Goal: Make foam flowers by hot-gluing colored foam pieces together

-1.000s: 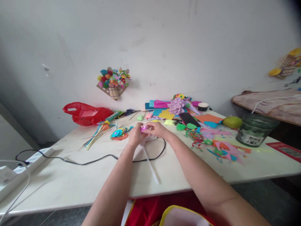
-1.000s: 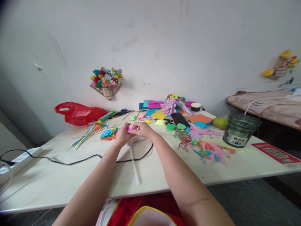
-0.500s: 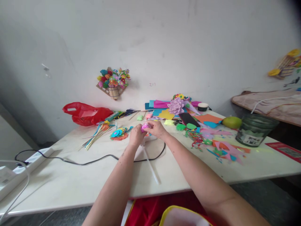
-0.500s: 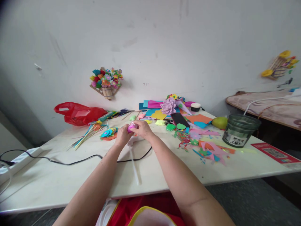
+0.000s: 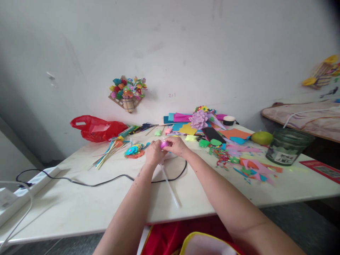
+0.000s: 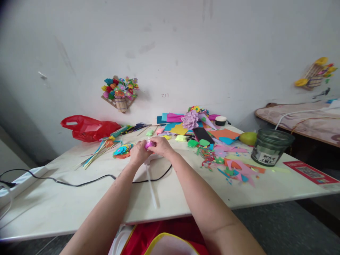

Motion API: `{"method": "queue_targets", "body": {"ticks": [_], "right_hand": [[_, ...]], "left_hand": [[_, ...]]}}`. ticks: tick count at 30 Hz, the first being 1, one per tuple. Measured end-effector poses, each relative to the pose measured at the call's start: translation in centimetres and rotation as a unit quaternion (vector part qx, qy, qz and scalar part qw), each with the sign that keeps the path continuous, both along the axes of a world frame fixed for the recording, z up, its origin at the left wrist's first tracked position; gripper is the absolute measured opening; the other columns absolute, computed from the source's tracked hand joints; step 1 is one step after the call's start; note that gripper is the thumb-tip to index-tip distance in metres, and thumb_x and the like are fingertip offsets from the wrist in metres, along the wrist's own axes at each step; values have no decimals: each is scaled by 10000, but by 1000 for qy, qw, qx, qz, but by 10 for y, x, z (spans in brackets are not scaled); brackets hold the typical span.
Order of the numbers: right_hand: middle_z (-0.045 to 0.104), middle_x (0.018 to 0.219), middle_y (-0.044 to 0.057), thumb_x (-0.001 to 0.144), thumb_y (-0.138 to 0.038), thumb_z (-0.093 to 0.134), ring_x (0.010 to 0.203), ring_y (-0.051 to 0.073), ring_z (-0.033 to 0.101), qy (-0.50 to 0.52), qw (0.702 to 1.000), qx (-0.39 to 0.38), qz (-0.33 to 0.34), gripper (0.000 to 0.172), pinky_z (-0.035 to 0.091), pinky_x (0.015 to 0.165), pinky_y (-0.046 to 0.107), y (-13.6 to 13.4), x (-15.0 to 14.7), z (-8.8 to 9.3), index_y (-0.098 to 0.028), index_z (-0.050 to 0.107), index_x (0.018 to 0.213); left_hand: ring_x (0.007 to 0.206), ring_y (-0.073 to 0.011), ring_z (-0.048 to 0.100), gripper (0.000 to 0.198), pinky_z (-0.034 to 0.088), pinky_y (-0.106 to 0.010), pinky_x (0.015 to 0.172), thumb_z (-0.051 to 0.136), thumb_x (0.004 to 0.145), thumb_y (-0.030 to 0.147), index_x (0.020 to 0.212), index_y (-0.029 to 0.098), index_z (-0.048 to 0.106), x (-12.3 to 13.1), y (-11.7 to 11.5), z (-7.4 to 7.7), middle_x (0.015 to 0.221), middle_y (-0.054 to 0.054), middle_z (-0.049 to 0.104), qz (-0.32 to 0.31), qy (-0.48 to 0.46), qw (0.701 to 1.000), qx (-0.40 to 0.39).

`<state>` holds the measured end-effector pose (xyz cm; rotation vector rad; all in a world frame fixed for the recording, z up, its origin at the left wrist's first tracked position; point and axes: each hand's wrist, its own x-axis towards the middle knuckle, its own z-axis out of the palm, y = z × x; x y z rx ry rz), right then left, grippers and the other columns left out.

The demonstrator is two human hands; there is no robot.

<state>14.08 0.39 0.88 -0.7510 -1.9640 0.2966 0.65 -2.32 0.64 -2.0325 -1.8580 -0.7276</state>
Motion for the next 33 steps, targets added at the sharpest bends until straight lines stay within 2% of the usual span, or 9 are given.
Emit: {"method": "queue_targets", "body": {"ticks": [7, 11, 14, 20, 23, 28, 33], "right_hand": [[565, 653, -5, 641, -151, 619, 608, 97, 482, -41, 998, 46, -1, 53, 362, 578, 201, -8, -3, 3, -159, 609, 692], [632, 769, 27, 676, -217, 621, 576, 89, 529, -3, 999, -11, 41, 183, 401, 556, 199, -9, 0, 5, -151, 641, 846], [651, 771, 33, 682, -232, 625, 587, 97, 556, 22, 997, -46, 63, 199, 416, 538, 195, -8, 1, 6, -150, 654, 861], [661, 712, 16, 681, -185, 623, 596, 99, 555, 17, 999, -25, 25, 123, 413, 569, 197, -5, 1, 3, -162, 678, 789], [663, 706, 9, 672, -171, 626, 600, 99, 558, 9, 1000, -28, 12, 118, 409, 581, 199, -5, 1, 3, -170, 682, 776], [648, 664, 11, 676, -204, 630, 596, 104, 559, 40, 997, -53, 32, 94, 409, 578, 202, -4, 2, 5, -159, 683, 740], [636, 689, -2, 633, -167, 648, 601, 94, 529, 12, 999, -27, 45, 170, 397, 576, 191, -5, 2, 6, -160, 673, 801]], "left_hand": [[795, -214, 605, 250, 380, -266, 627, 482, 764, 389, 895, 190, 557, 1, -1, 3, 824, -71, 627, 29, 7, 999, -15], [797, -211, 607, 271, 368, -261, 624, 470, 775, 420, 907, 210, 578, -3, 1, 3, 809, -64, 648, 18, 3, 999, -34], [806, -204, 605, 272, 367, -257, 632, 470, 774, 440, 883, 223, 593, -5, 2, 3, 809, -54, 653, 8, -6, 999, -44], [829, -205, 601, 295, 376, -252, 632, 546, 719, 444, 907, 216, 554, 0, 1, 1, 862, -53, 642, 9, -37, 999, -19], [831, -210, 603, 316, 380, -254, 628, 570, 709, 410, 948, 210, 519, 2, 1, 1, 844, -51, 641, -4, -59, 998, -12], [841, -210, 600, 339, 390, -265, 658, 567, 714, 401, 978, 205, 485, 0, 3, 0, 858, -52, 629, -11, -71, 997, -1], [852, -207, 583, 325, 414, -280, 697, 581, 708, 311, 981, 178, 466, -2, 11, -10, 871, -68, 608, -76, -93, 992, 35]]}}
